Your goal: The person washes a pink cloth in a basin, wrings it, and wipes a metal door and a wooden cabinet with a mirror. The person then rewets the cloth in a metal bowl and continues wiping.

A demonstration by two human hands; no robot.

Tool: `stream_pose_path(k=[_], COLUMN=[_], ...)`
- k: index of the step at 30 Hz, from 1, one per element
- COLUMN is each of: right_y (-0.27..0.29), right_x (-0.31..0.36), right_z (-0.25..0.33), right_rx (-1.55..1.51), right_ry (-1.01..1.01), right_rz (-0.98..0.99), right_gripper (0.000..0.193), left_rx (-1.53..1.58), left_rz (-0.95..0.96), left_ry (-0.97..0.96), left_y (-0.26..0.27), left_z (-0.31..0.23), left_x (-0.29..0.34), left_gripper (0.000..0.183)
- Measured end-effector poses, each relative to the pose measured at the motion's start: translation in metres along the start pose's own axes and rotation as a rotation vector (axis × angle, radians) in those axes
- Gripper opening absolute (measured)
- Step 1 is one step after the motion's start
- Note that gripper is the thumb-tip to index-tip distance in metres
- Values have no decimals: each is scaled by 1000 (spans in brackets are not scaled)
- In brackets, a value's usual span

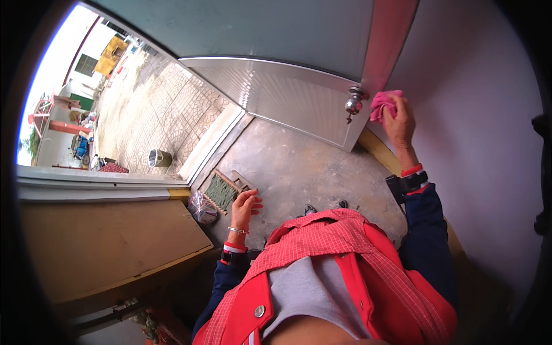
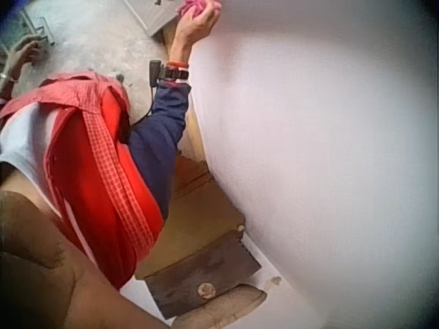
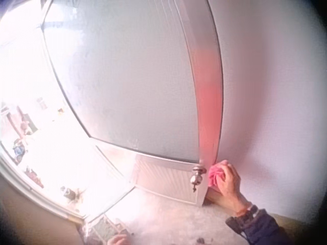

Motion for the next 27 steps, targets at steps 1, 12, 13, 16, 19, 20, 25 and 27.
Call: stream_pose_path(k=[1,12,13,16,19,20,25,27], right_y=[9,-67,-68,-82,-102,-109,-173,-216], right_x=[-19,112,128,138,95,81,51,69], right_z=[15,-64,-65,-23,54,74,111,87], right_rx=[-22,223,244,95,-175,-206,-300,-130], right_ry=[72,-708,-760,-623,-276,-190,35,-177], right_rz=[-52,367,415,659,538,480,348,551], right_gripper=[30,27,23,20,28,31,40,33], left_rx=[1,-29,-13,-33,-40,4,67,110], left_rz=[8,30,23,-16,-26,-25,-90,-135], left_ry=[-11,-15,-12,53,31,17,8,40], left_y=[0,24,30,45,53,55,72,82], left_z=[-2,10,14,29,34,36,60,78], left_x=[-2,-2,0,4,6,6,17,27], left_gripper=[22,23,22,22,23,22,22,22])
Point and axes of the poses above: each hand's wrist, its own x-axis away from the middle knuckle, its own y-axis out of the back of the hand, z = x × y, the point moved 6 cm from there along -x, towards the middle knuckle, and after that the axes turned 13 degrees about -x, right-handed, at the moved point
